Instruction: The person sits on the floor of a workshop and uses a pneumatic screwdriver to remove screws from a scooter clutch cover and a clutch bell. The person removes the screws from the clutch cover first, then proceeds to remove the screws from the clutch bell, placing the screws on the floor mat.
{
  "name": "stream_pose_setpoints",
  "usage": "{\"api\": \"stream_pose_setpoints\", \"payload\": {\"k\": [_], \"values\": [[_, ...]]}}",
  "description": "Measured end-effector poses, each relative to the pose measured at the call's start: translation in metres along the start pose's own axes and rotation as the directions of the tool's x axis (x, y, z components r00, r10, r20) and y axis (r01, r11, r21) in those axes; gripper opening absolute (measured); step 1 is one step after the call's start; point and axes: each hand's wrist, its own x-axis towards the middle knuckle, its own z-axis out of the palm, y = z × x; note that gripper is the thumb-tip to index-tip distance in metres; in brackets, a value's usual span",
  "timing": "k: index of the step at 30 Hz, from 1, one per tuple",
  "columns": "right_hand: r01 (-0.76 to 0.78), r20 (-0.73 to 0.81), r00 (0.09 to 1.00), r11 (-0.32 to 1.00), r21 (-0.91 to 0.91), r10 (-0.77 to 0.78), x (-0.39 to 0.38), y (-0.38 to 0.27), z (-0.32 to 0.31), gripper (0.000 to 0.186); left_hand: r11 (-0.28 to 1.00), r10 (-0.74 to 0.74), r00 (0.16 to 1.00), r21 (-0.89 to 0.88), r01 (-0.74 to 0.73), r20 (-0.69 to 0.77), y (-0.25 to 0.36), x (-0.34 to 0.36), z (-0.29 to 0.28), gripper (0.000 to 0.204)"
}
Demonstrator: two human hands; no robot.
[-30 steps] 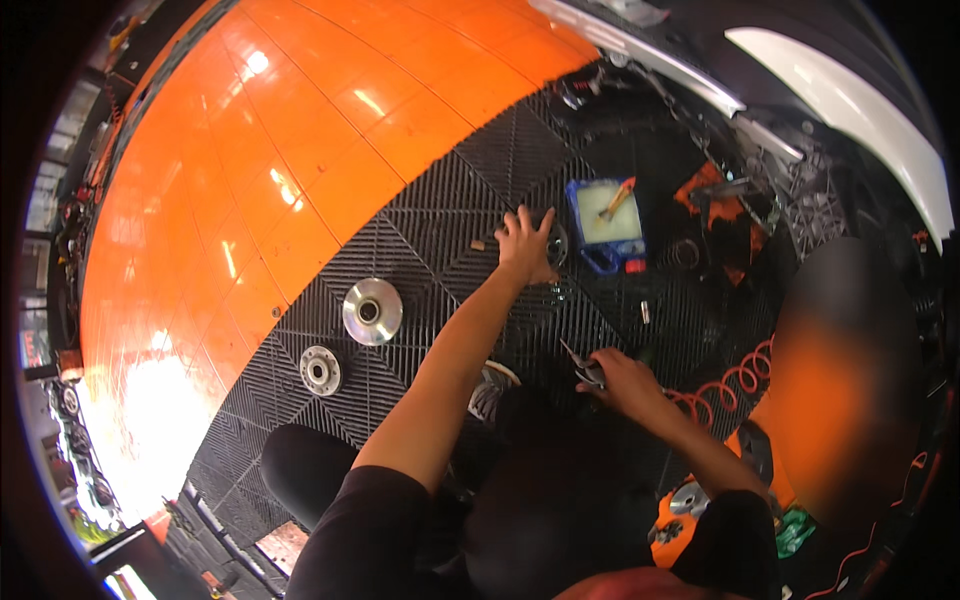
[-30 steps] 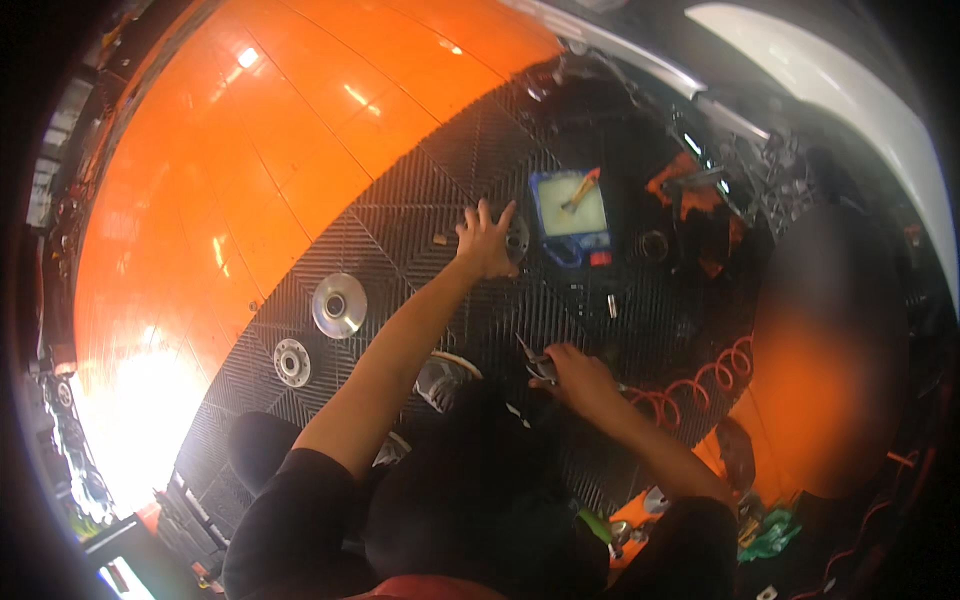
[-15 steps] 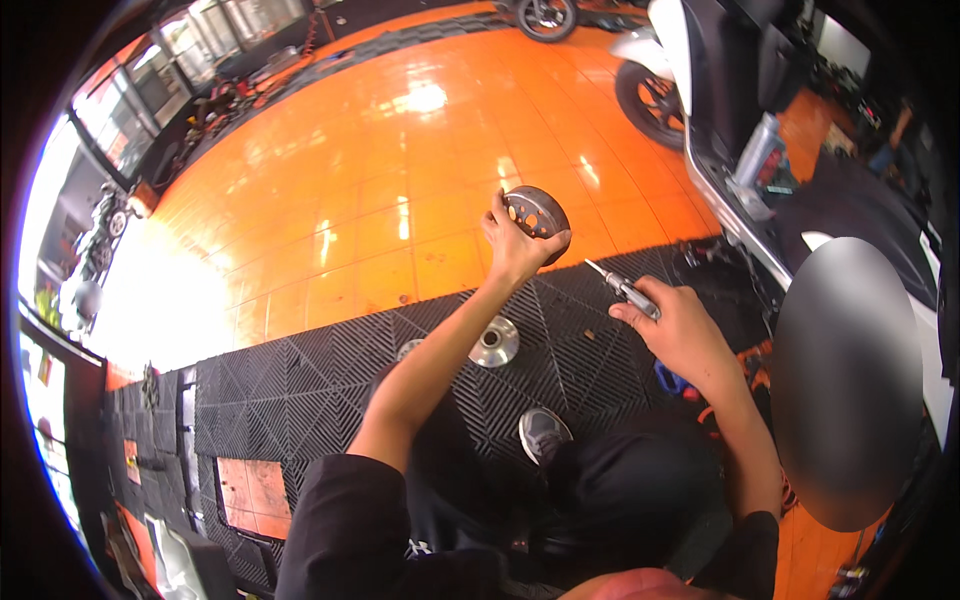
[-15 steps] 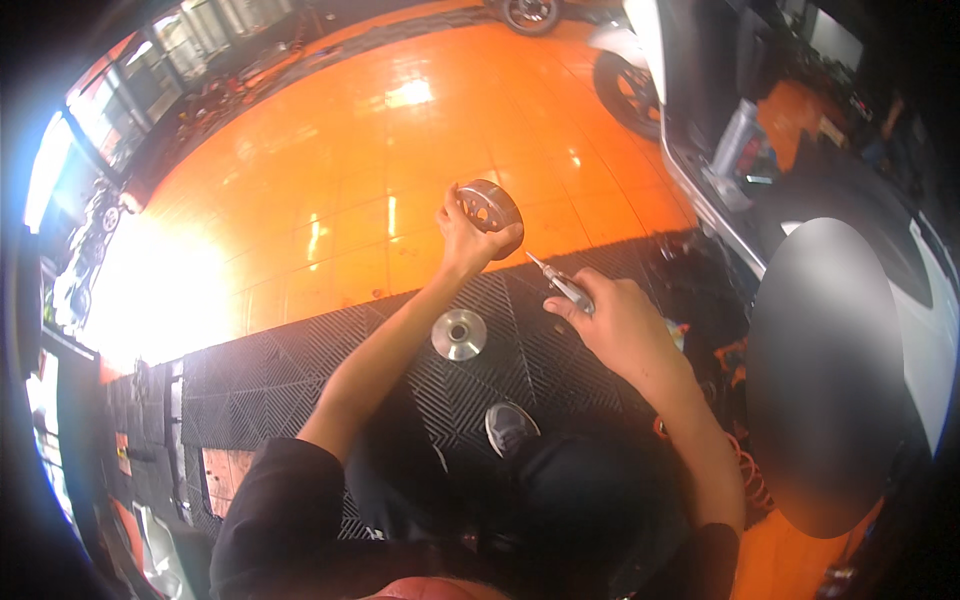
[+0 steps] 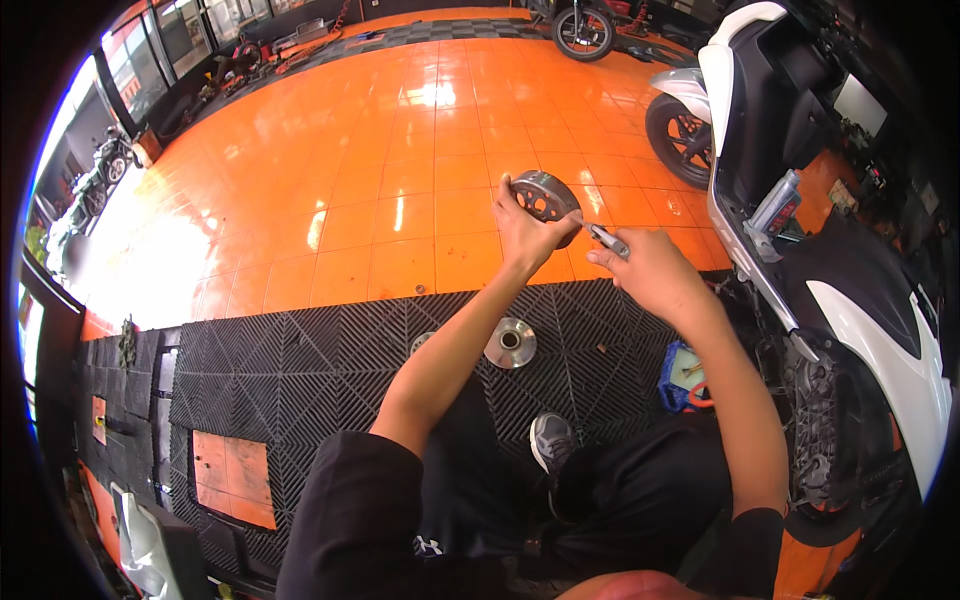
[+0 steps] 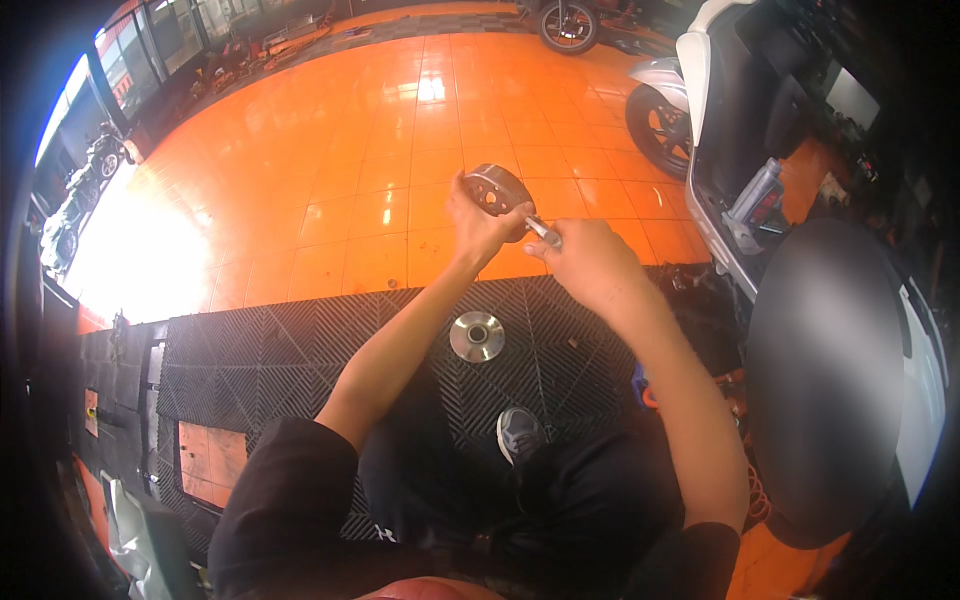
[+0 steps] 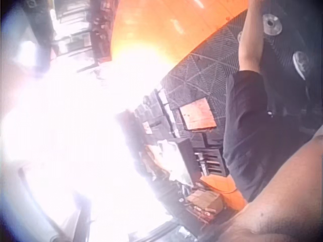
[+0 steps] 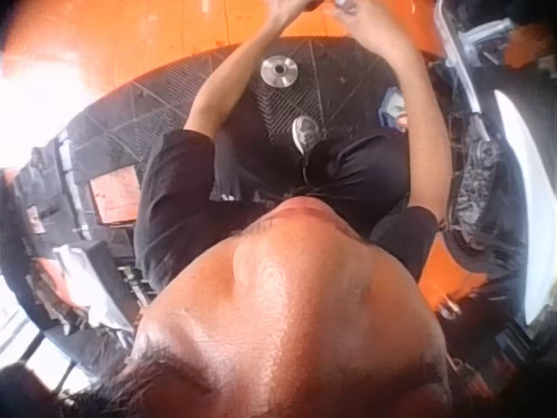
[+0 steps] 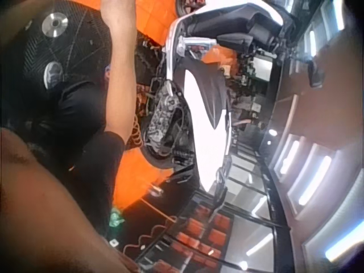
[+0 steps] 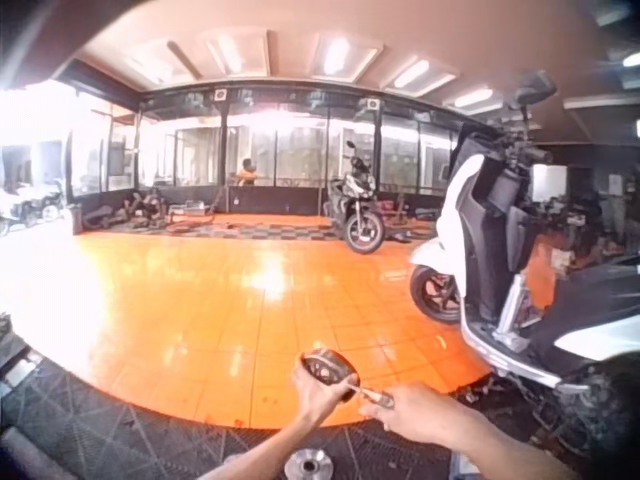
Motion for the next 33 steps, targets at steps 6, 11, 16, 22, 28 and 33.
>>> {"api": "stream_pose_setpoints", "payload": {"k": [6,11,16,22,28,33], "values": [[-0.045,-0.023,0.999,0.999,0.005,0.045,-0.003,-0.007,0.017,0.049,0.996,0.001,0.999,0.086,0.002,-0.034,-0.005,-0.001,0.002,0.133],[-0.057,0.051,0.997,0.992,0.11,0.051,-0.003,-0.001,0.016,0.05,0.992,0.012,0.999,0.127,-0.006,-0.042,-0.005,-0.003,-0.001,0.132],[-0.038,0.019,0.999,0.991,0.126,0.036,-0.007,-0.001,0.017,0.05,0.995,0.093,0.993,0.029,-0.091,-0.079,-0.012,-0.001,-0.003,0.136],[-0.021,0.061,0.998,0.963,0.267,0.004,-0.012,0.005,0.014,0.048,0.926,-0.189,0.982,-0.332,0.181,0.008,-0.01,0.005,-0.009,0.127],[-0.053,0.025,0.999,0.973,0.225,0.048,-0.013,0.006,0.015,0.045,0.574,-0.497,0.843,-0.65,0.497,0.205,0.008,-0.009,-0.007,0.102],[-0.035,0.074,0.997,0.953,0.3,0.013,-0.008,0.012,0.019,0.046,0.442,-0.407,0.826,-0.707,0.552,0.39,-0.009,-0.005,-0.01,0.098]]}}
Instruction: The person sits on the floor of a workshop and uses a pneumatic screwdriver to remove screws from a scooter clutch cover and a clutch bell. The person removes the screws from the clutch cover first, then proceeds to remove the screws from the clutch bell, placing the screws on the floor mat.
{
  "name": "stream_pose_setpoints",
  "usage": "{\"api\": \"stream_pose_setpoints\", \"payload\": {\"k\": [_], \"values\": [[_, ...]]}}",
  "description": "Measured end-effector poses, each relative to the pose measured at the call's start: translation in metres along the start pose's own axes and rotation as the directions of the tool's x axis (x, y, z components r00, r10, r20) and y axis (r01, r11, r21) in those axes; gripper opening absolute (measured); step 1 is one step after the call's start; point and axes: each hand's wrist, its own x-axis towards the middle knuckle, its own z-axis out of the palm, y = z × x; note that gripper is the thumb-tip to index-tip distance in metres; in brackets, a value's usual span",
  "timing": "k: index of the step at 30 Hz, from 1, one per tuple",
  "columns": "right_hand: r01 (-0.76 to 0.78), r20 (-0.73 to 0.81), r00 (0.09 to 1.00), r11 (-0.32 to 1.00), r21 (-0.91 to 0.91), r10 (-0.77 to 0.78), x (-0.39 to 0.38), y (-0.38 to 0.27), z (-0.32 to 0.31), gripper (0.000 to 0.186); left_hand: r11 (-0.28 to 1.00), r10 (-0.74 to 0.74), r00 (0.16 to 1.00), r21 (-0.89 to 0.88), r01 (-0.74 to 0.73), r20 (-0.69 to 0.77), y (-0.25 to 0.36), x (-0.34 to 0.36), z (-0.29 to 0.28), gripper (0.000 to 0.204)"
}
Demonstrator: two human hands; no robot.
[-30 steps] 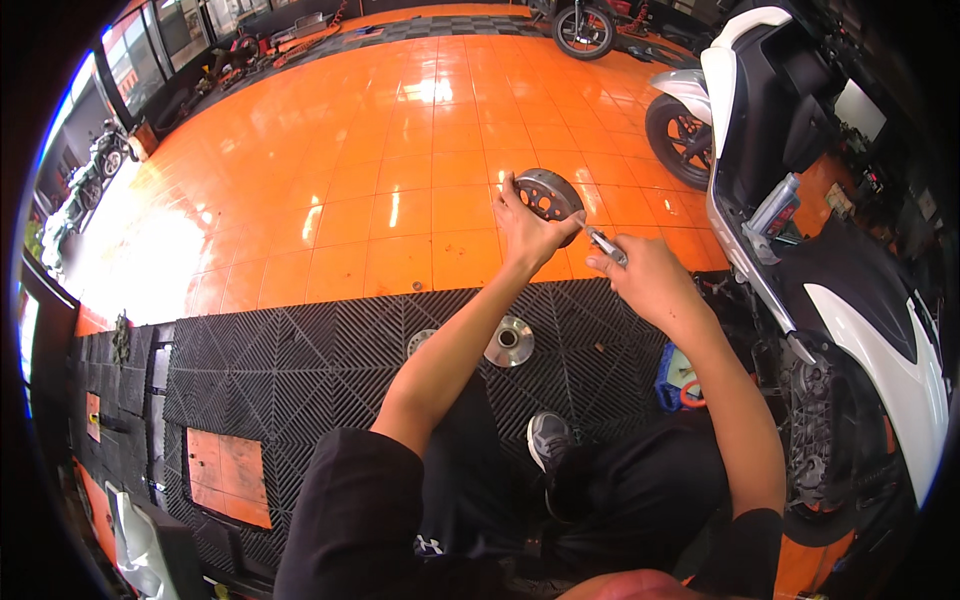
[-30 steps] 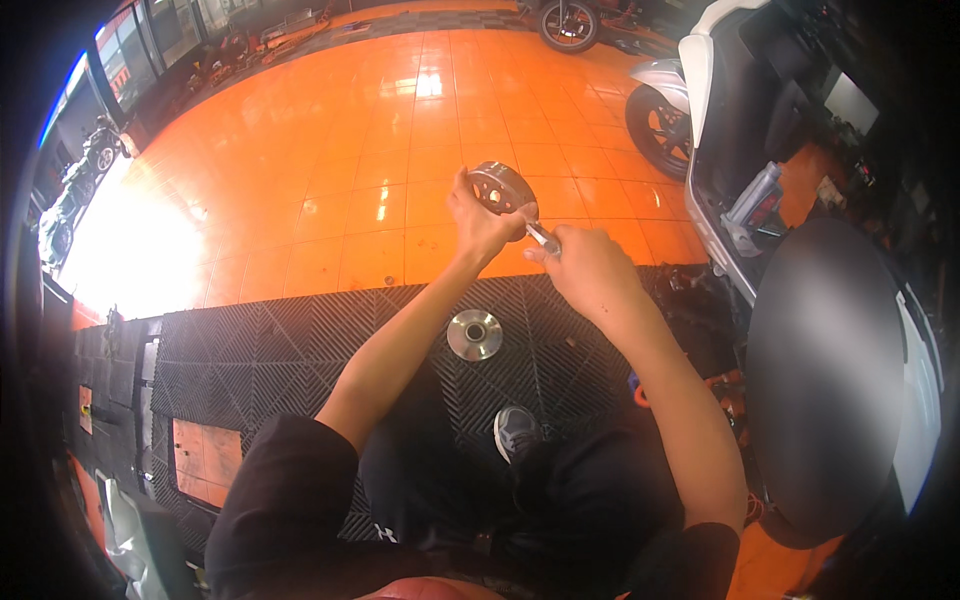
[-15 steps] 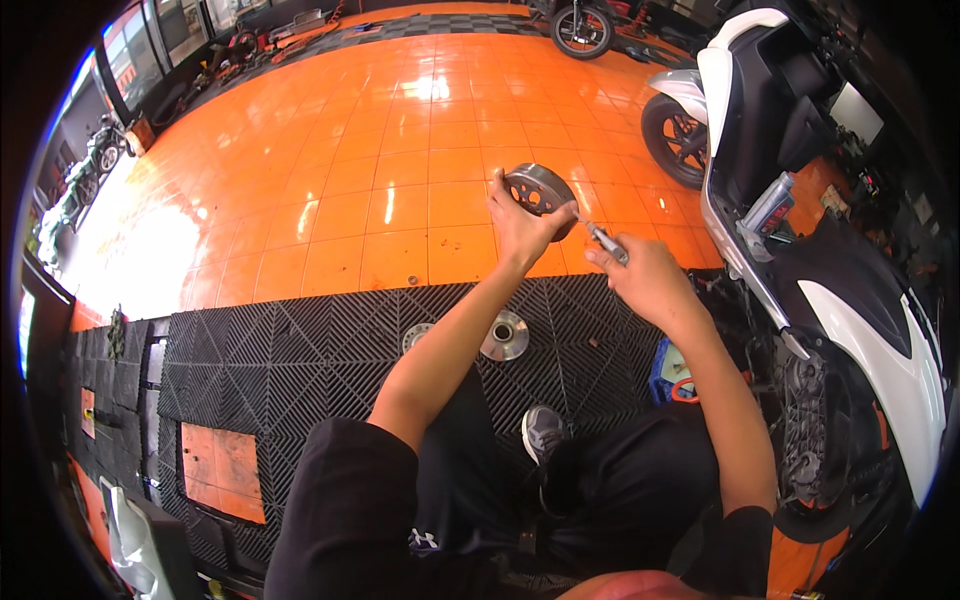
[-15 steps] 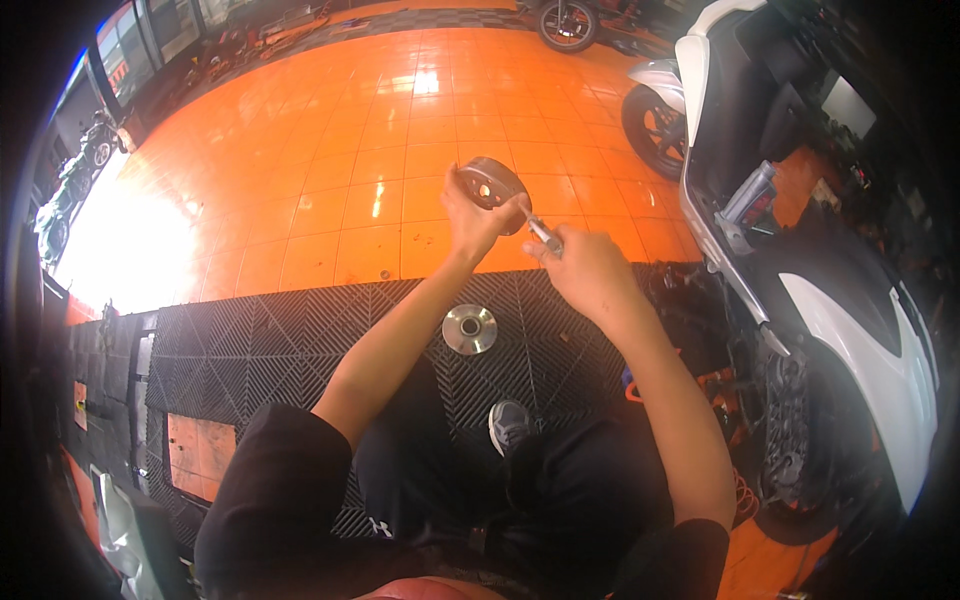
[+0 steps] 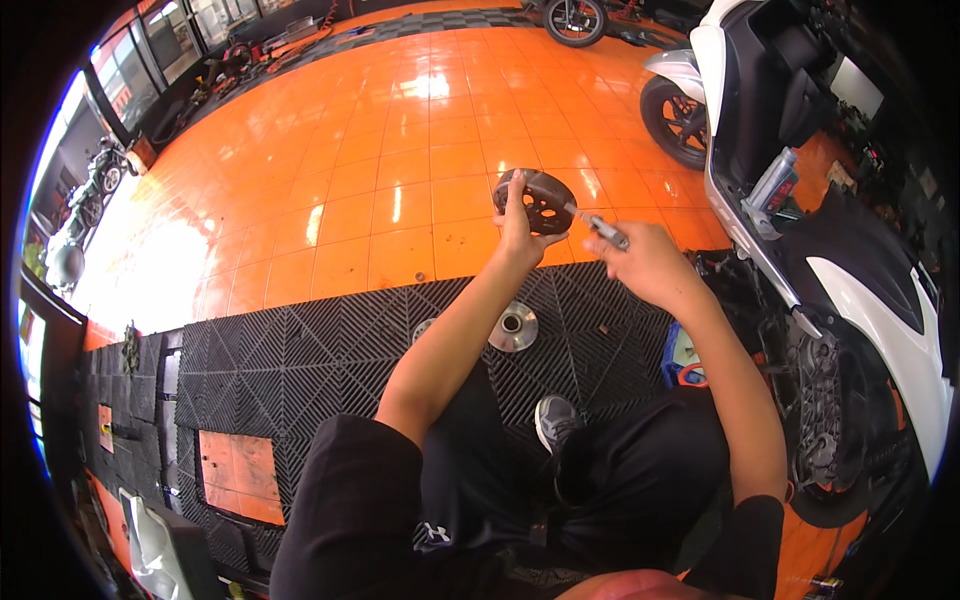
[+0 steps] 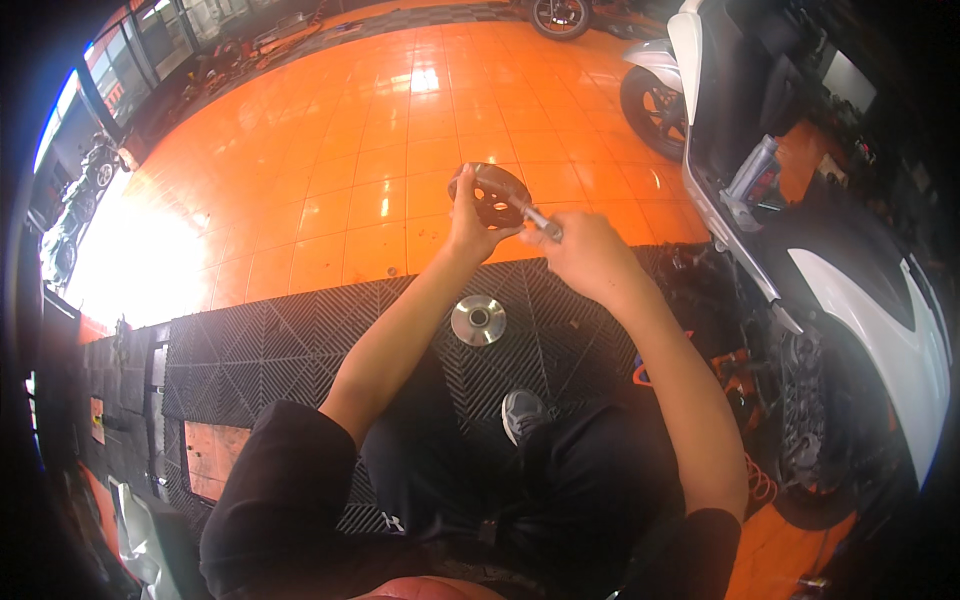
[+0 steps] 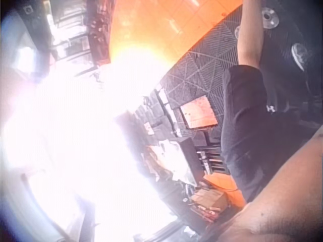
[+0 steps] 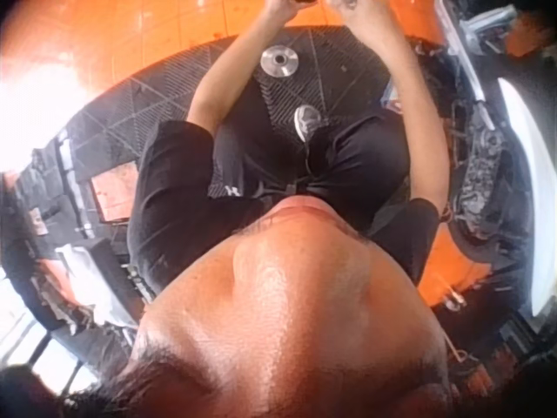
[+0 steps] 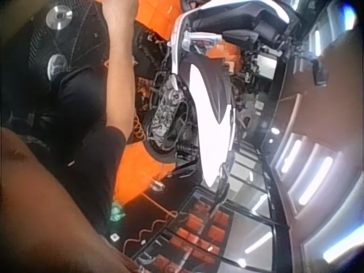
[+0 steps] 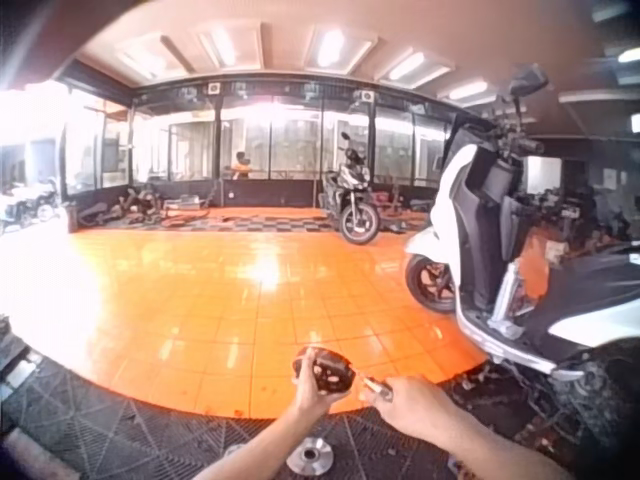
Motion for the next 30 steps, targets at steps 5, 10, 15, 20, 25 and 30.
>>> {"api": "stream_pose_setpoints", "payload": {"k": [5,10,15,20,25,30], "values": [[-0.012,-0.061,0.998,1.0,-0.027,0.01,0.003,0.005,0.002,0.046,1.0,0.007,0.996,-0.029,-0.004,0.089,0.0,-0.01,0.01,0.101],[0.049,-0.015,0.999,0.995,-0.09,-0.051,0.006,0.008,0.01,0.046,0.986,-0.057,0.985,-0.148,0.082,0.165,0.003,-0.006,0.007,0.094],[0.078,0.056,0.996,0.957,-0.279,-0.065,-0.002,0.0,0.011,0.047,0.967,-0.152,0.983,-0.191,0.171,0.106,0.005,-0.021,0.023,0.093],[0.103,-0.067,0.989,0.946,-0.306,-0.129,0.003,-0.002,0.014,0.044,0.977,-0.105,0.979,-0.163,0.134,0.172,0.004,-0.008,0.013,0.088],[0.113,-0.135,0.978,0.946,-0.304,-0.16,0.002,-0.007,0.011,0.042,0.951,-0.095,0.97,-0.268,0.155,0.224,-0.003,0.0,0.008,0.085],[0.064,-0.013,0.997,0.951,-0.304,-0.071,0.004,-0.005,0.016,0.04,0.962,-0.104,0.964,-0.221,0.16,0.243,-0.001,0.001,0.006,0.083]]}}
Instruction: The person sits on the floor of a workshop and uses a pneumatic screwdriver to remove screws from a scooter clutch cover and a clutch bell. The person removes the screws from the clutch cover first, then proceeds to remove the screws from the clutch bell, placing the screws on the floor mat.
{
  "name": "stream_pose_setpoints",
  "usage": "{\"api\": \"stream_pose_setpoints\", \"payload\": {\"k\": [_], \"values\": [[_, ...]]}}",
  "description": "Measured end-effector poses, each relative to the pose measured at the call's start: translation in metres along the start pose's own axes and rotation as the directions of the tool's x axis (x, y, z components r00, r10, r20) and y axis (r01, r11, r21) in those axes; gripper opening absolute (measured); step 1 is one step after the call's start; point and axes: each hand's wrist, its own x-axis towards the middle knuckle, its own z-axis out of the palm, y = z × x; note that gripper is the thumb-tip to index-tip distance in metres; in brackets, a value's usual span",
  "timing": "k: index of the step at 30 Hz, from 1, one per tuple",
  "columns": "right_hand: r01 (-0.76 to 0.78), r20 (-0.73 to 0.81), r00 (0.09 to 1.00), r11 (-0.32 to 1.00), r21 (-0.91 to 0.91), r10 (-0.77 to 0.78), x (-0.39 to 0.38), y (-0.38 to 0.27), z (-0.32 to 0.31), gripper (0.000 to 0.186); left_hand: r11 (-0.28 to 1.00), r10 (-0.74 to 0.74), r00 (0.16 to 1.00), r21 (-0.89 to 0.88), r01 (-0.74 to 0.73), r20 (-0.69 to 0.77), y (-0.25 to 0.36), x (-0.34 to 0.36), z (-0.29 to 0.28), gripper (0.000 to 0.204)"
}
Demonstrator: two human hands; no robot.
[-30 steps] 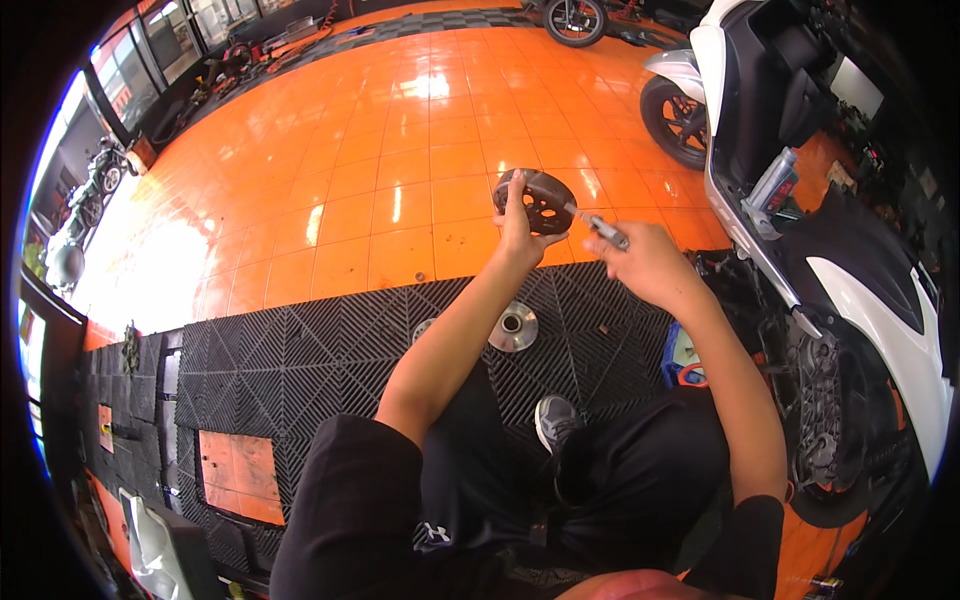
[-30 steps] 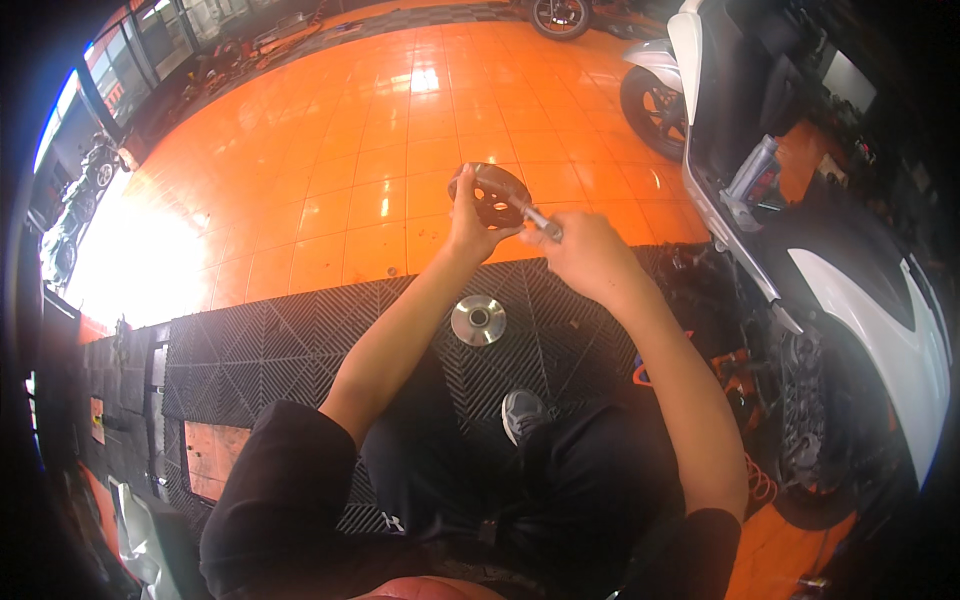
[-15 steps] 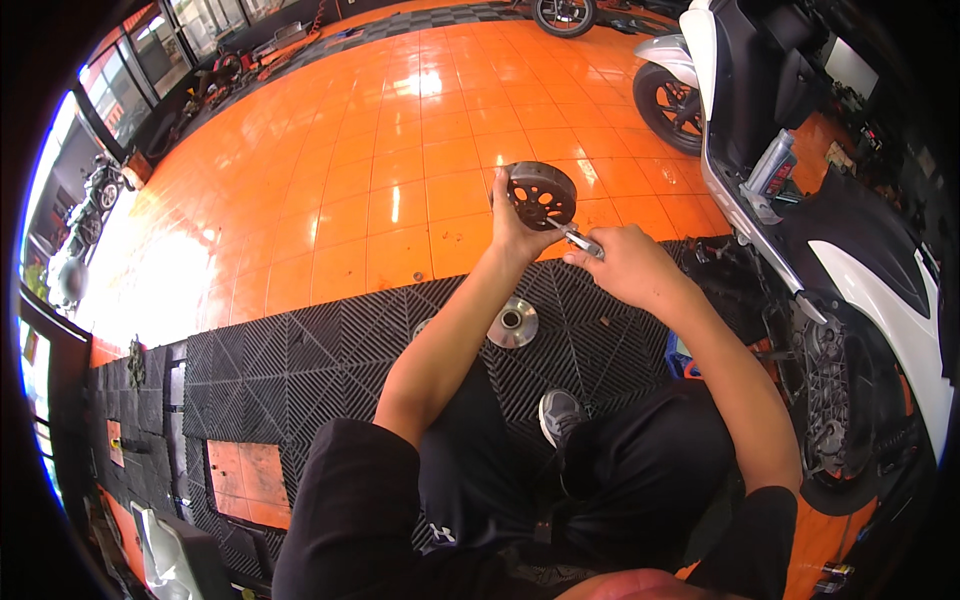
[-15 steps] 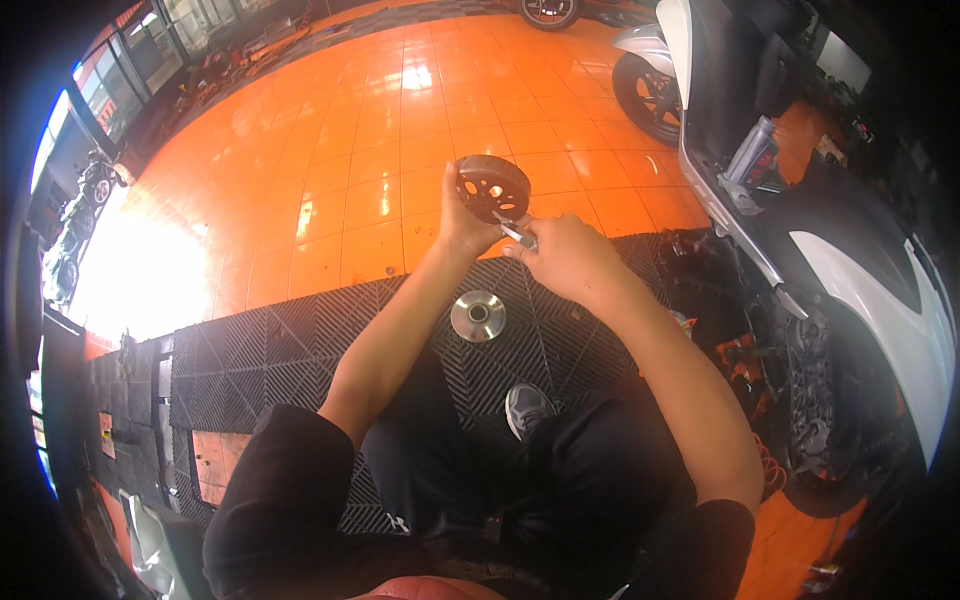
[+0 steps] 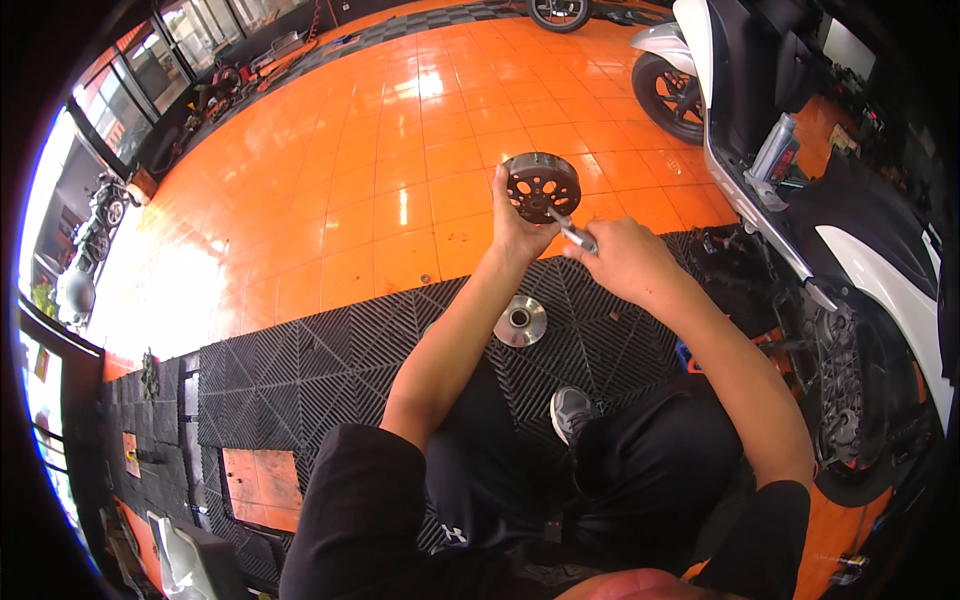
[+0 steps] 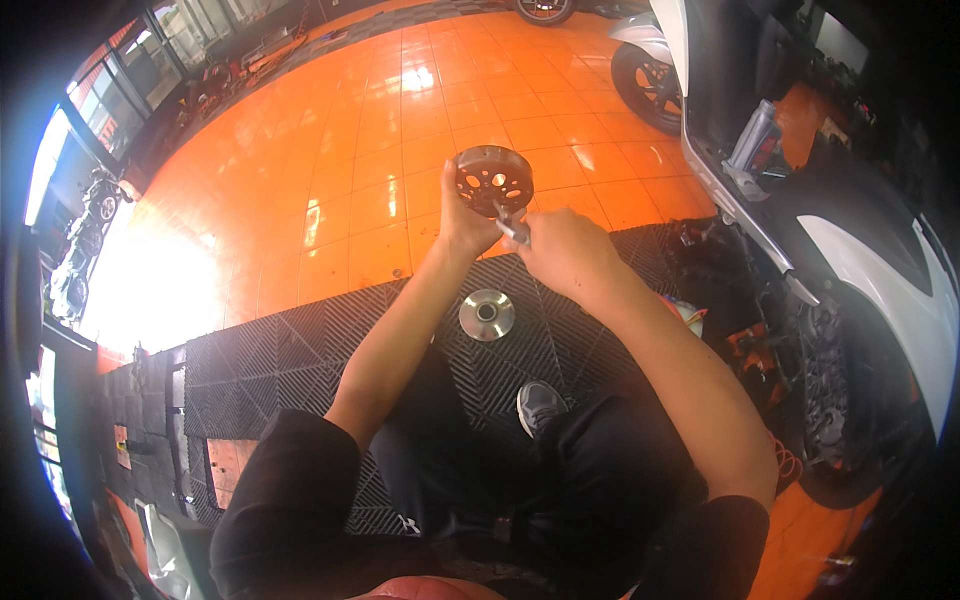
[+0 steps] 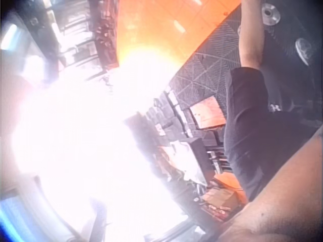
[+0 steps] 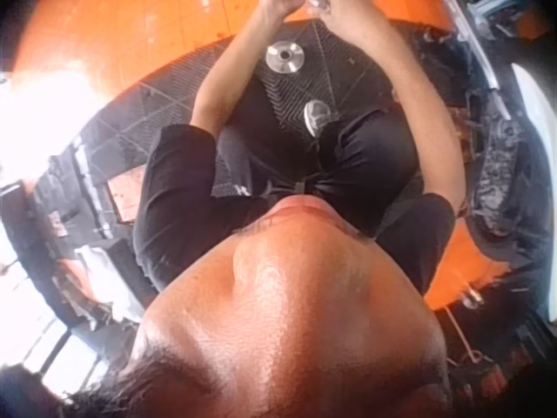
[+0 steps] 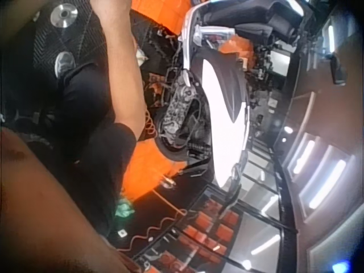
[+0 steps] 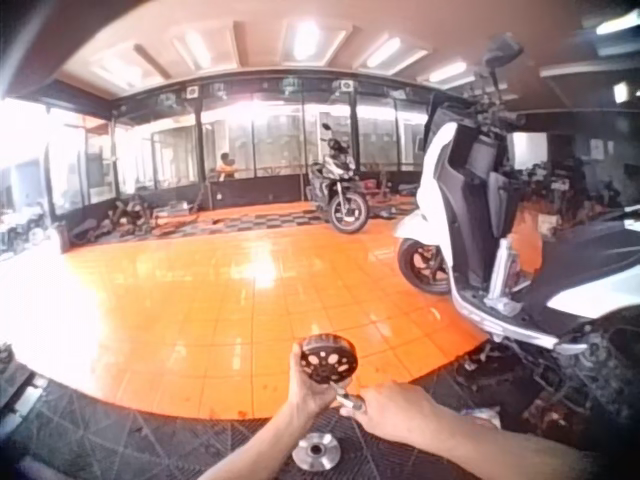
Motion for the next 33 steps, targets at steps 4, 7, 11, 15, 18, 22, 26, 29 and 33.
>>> {"api": "stream_pose_setpoints", "payload": {"k": [4,7,11,15,18,22,26,29,33], "values": [[0.01,0.064,0.998,1.0,0.021,-0.012,0.004,-0.002,0.001,0.041,0.999,-0.036,0.999,-0.012,0.036,-0.03,-0.001,-0.004,0.003,0.081],[0.108,-0.074,0.992,0.994,0.009,-0.107,0.004,0.01,0.02,0.044,1.0,-0.021,0.999,-0.003,0.021,-0.039,0.0,-0.006,0.008,0.082],[0.112,-0.087,0.99,0.994,0.001,-0.111,0.008,0.006,0.015,0.042,1.0,-0.019,1.0,-0.016,0.019,-0.01,0.002,-0.005,0.004,0.085],[0.129,-0.117,0.985,0.992,0.003,-0.128,0.009,0.006,0.02,0.039,0.997,-0.05,0.998,-0.057,0.048,-0.029,0.003,0.0,-0.003,0.09],[0.21,-0.139,0.97,0.976,0.062,-0.2,0.011,0.009,0.027,0.038,0.999,-0.028,0.999,-0.026,0.029,0.031,0.002,0.002,-0.004,0.09],[0.181,-0.136,0.977,0.978,0.107,-0.166,0.012,0.006,0.028,0.039,0.999,-0.023,0.998,-0.034,0.025,0.052,0.008,0.001,-0.007,0.089],[0.157,-0.025,0.987,0.986,0.049,-0.156,0.009,0.006,0.021,0.042,0.999,-0.02,0.997,-0.038,0.023,0.073,0.01,-0.005,0.001,0.091],[0.09,-0.132,0.988,0.995,0.038,-0.084,0.009,0.011,0.019,0.043,0.994,-0.028,0.997,-0.1,0.036,0.078,0.01,-0.008,0.01,0.091],[0.075,-0.09,0.993,0.997,-0.015,-0.077,0.01,0.018,0.015,0.04,0.995,-0.009,0.988,-0.099,0.024,0.154,0.01,-0.004,0.007,0.093]]}}
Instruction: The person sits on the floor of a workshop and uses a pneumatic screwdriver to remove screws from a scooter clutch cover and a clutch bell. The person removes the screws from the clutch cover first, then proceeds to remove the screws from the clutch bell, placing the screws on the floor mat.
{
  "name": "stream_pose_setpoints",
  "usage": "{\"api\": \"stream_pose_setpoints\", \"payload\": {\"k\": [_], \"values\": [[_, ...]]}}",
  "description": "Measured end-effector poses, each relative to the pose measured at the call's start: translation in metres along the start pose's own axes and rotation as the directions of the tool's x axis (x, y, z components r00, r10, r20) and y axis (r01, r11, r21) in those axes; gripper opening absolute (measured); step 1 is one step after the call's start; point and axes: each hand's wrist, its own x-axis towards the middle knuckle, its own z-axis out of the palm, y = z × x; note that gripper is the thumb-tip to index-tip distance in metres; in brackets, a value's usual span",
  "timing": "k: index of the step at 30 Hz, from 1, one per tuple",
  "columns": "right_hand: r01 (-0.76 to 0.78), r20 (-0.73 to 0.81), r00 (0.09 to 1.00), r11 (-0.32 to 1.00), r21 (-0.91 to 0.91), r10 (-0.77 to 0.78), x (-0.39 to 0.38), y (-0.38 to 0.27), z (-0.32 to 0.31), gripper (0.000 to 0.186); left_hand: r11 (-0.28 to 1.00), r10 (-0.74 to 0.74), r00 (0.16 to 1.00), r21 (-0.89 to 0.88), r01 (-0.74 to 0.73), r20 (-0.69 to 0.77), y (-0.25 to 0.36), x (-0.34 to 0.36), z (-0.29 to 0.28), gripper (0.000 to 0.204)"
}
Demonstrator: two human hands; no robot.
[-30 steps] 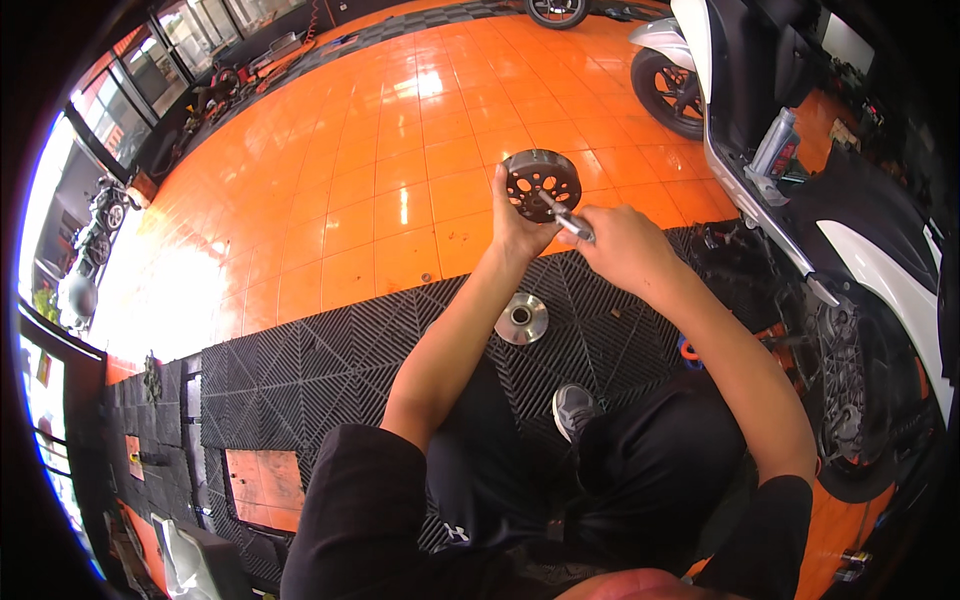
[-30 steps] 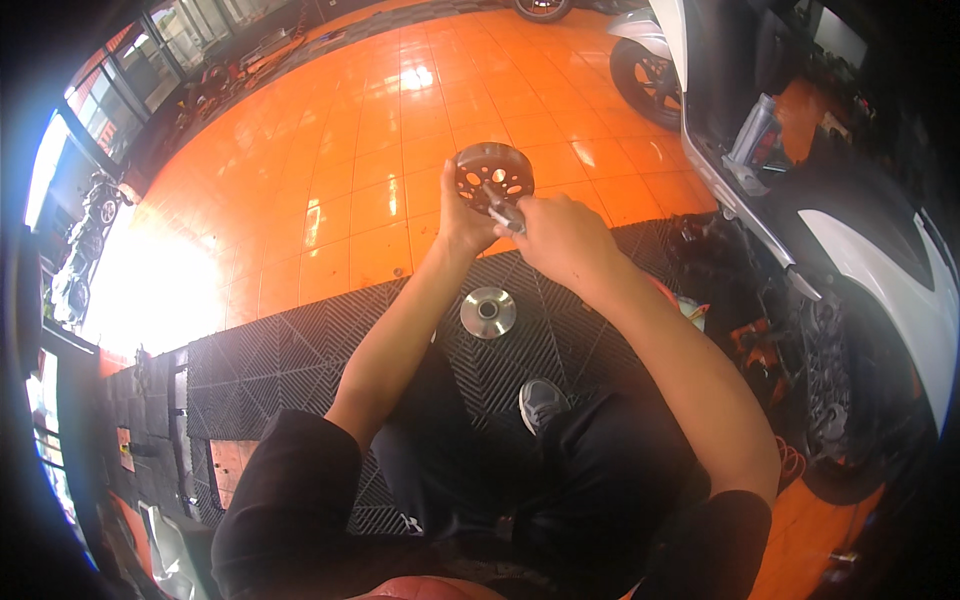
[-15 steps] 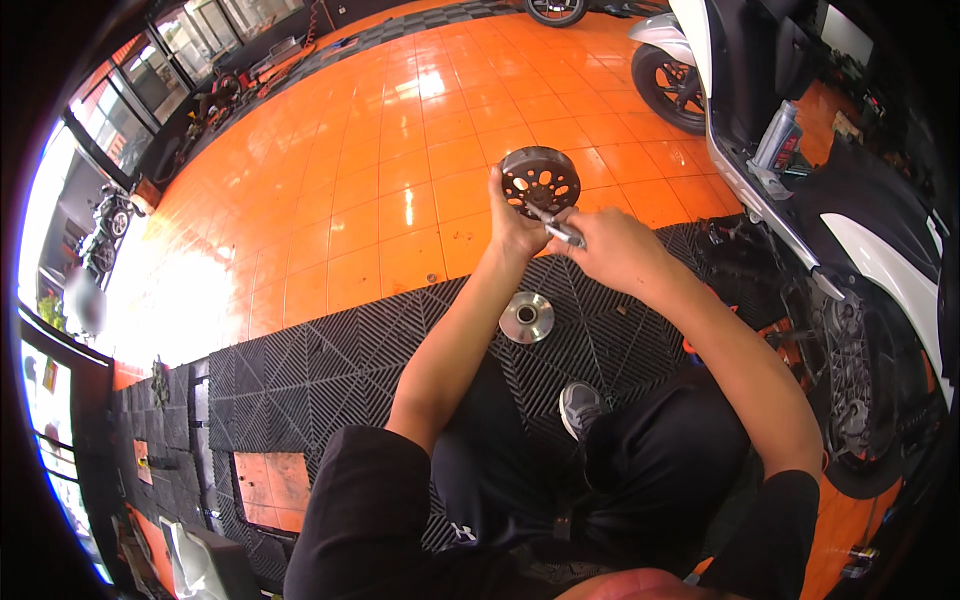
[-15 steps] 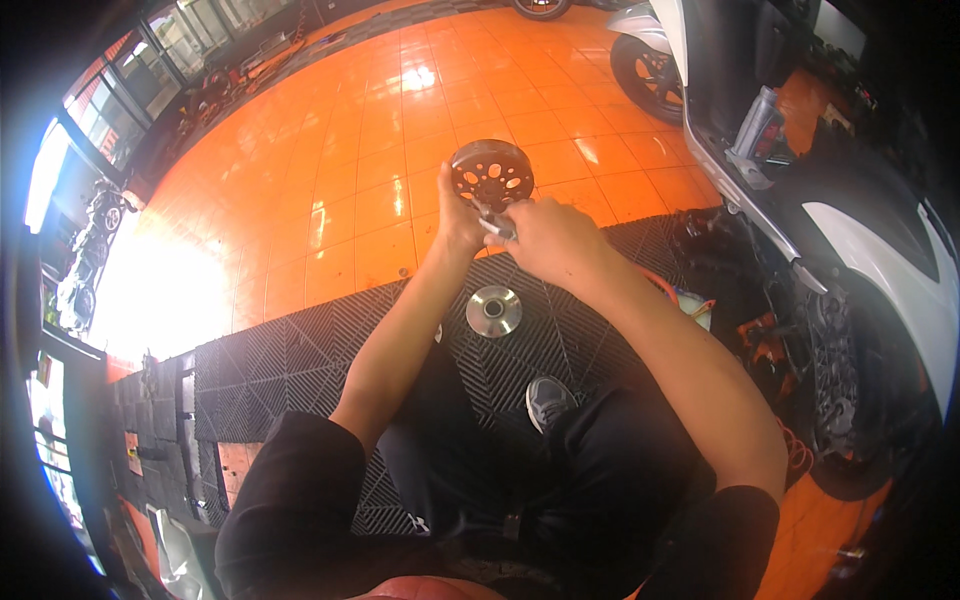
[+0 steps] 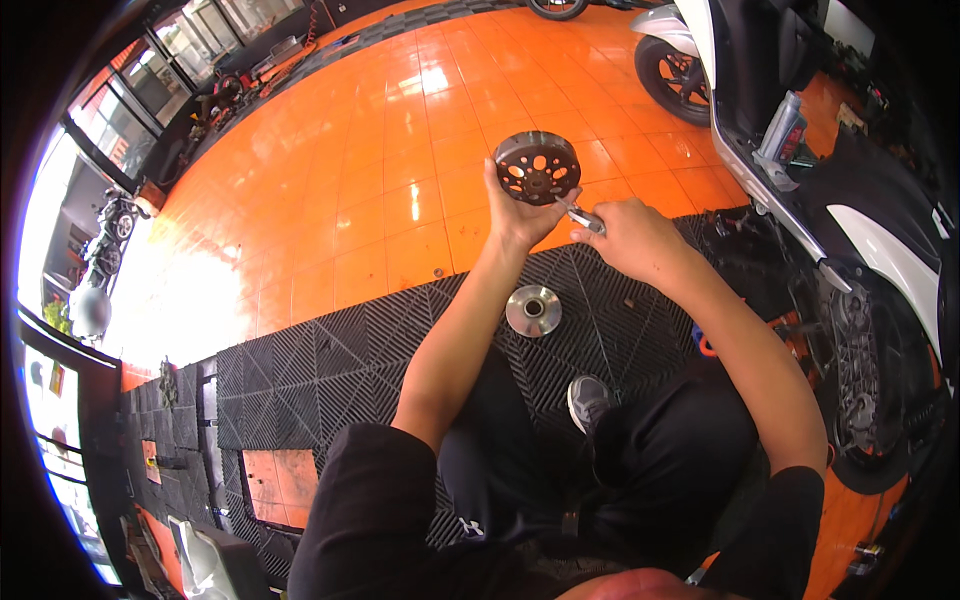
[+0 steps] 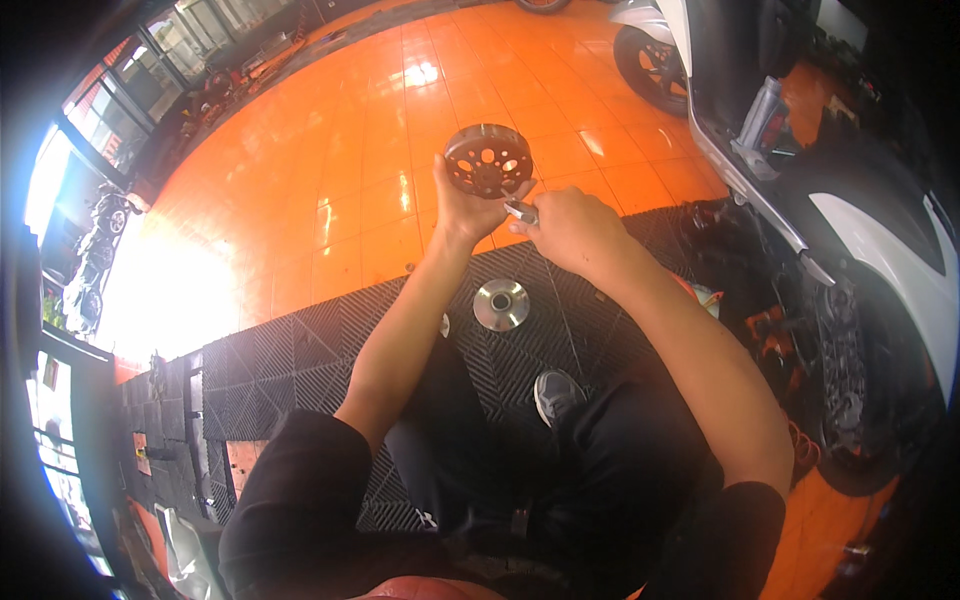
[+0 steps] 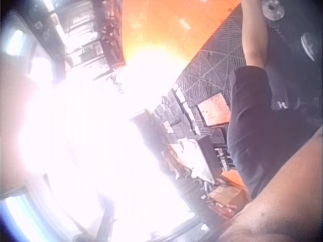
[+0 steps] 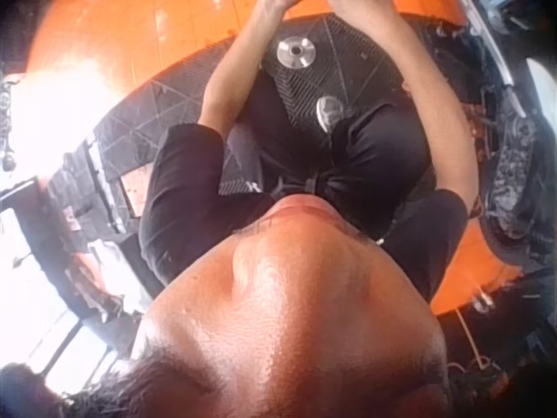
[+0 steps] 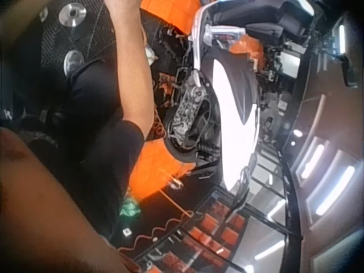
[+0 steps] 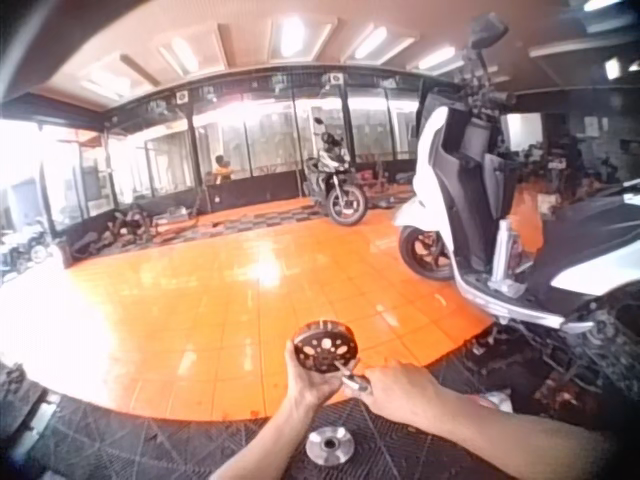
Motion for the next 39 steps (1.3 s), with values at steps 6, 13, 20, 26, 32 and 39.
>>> {"api": "stream_pose_setpoints", "payload": {"k": [6,13,20,26,32,39], "values": [[0.009,-0.045,0.999,0.995,0.1,-0.005,-0.003,-0.001,-0.006,0.05,0.996,-0.034,0.998,-0.086,0.03,-0.045,0.003,0.001,-0.007,0.092],[-0.057,0.14,0.99,0.983,0.174,0.033,0.003,0.009,-0.003,0.052,0.999,-0.005,0.993,-0.05,-0.001,-0.116,0.006,-0.004,-0.002,0.095],[-0.041,0.097,0.995,0.99,0.131,0.028,0.008,0.02,0.005,0.054,0.989,-0.041,0.989,-0.149,0.019,-0.141,0.012,-0.005,0.003,0.092],[-0.064,0.073,0.996,0.987,0.149,0.054,0.006,0.021,0.0,0.053,0.988,-0.026,0.99,-0.151,0.005,-0.141,0.007,-0.009,0.013,0.076],[-0.086,0.08,0.994,0.983,0.163,0.073,0.008,0.023,0.008,0.049,0.982,-0.033,0.992,-0.19,0.01,-0.119,0.007,-0.012,0.018,0.077],[-0.074,0.009,0.997,0.977,0.199,0.074,0.01,0.012,0.001,0.049,0.987,0.017,0.998,-0.157,-0.026,-0.057,0.004,-0.014,0.022,0.076]]}}
